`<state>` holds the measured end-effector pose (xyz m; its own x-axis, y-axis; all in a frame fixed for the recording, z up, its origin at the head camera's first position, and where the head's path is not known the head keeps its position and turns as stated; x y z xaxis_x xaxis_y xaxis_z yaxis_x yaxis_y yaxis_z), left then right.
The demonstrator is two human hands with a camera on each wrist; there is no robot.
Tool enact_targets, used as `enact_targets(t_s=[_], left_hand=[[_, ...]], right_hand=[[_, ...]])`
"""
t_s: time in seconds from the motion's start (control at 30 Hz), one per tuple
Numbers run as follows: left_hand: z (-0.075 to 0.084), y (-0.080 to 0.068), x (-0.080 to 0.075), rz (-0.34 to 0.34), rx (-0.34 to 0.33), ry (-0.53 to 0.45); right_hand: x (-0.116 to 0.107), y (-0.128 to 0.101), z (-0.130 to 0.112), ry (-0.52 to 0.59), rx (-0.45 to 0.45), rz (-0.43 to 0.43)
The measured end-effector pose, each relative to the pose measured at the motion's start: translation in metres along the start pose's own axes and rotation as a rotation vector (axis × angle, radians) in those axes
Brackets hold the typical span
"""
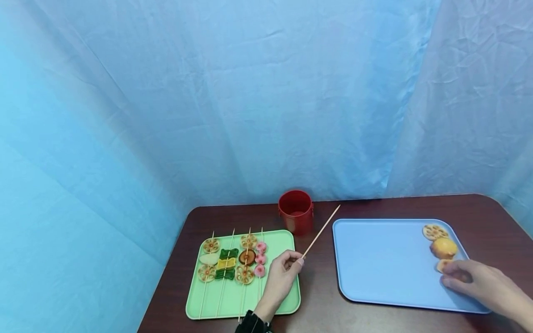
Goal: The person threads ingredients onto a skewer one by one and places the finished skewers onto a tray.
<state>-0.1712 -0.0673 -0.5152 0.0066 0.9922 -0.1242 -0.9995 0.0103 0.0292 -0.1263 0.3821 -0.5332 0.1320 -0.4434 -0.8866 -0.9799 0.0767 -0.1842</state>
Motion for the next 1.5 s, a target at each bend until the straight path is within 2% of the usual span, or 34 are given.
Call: enact_targets(t_s=[0.1,0.3,0.53,0.7,0.87,1.0,1.2,1.3,1.43,1.5], left_hand=[[-0.001,0.000,0.001,-0.002,-0.003,0.006],[-0.001,-0.002,0.001,-0.006,-0.006,0.007],[0.000,-0.003,0.000,-0.009,-0.007,0.007],[-0.002,-0.004,0.001,-0.014,-0.015,0.012],[-0.003,-0.004,0.002,-0.030,-0.006,0.004],[-0.003,-0.006,0.003,-0.063,0.004,0.000],[-0.005,-0.007,0.005,-0.093,0.010,0.015],[-0.005,-0.007,0.005,-0.098,0.005,0.021],[-0.005,-0.009,0.006,-0.111,0.000,0.031],[-0.005,-0.010,0.007,-0.122,0.007,0.040]], right_hand=[[0.005,0.002,0.000,0.000,-0.001,-0.034],[0.006,0.002,0.001,0.002,-0.002,-0.026],[-0.009,0.003,-0.016,0.055,-0.072,0.112],[-0.022,0.006,-0.033,0.102,-0.087,0.195],[-0.027,0.009,-0.052,0.223,-0.068,0.203],[-0.026,0.011,-0.068,0.381,-0.056,0.183],[-0.022,0.020,-0.090,0.570,-0.042,0.214],[-0.020,0.025,-0.099,0.586,-0.029,0.244],[-0.015,0.030,-0.108,0.611,-0.005,0.232],[-0.010,0.033,-0.112,0.708,0.012,0.192]])
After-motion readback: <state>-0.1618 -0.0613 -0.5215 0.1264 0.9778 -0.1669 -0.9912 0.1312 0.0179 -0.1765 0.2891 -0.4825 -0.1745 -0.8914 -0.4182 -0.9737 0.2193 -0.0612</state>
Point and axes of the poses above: each hand's wrist, its own y-axis towards the middle knuckle, its own x-axis out of the palm, z = x × y, the point moved 4 cm from there along y, towards the middle knuckle, and after that the axes turned 9 degrees about z, right-handed, at the moved point
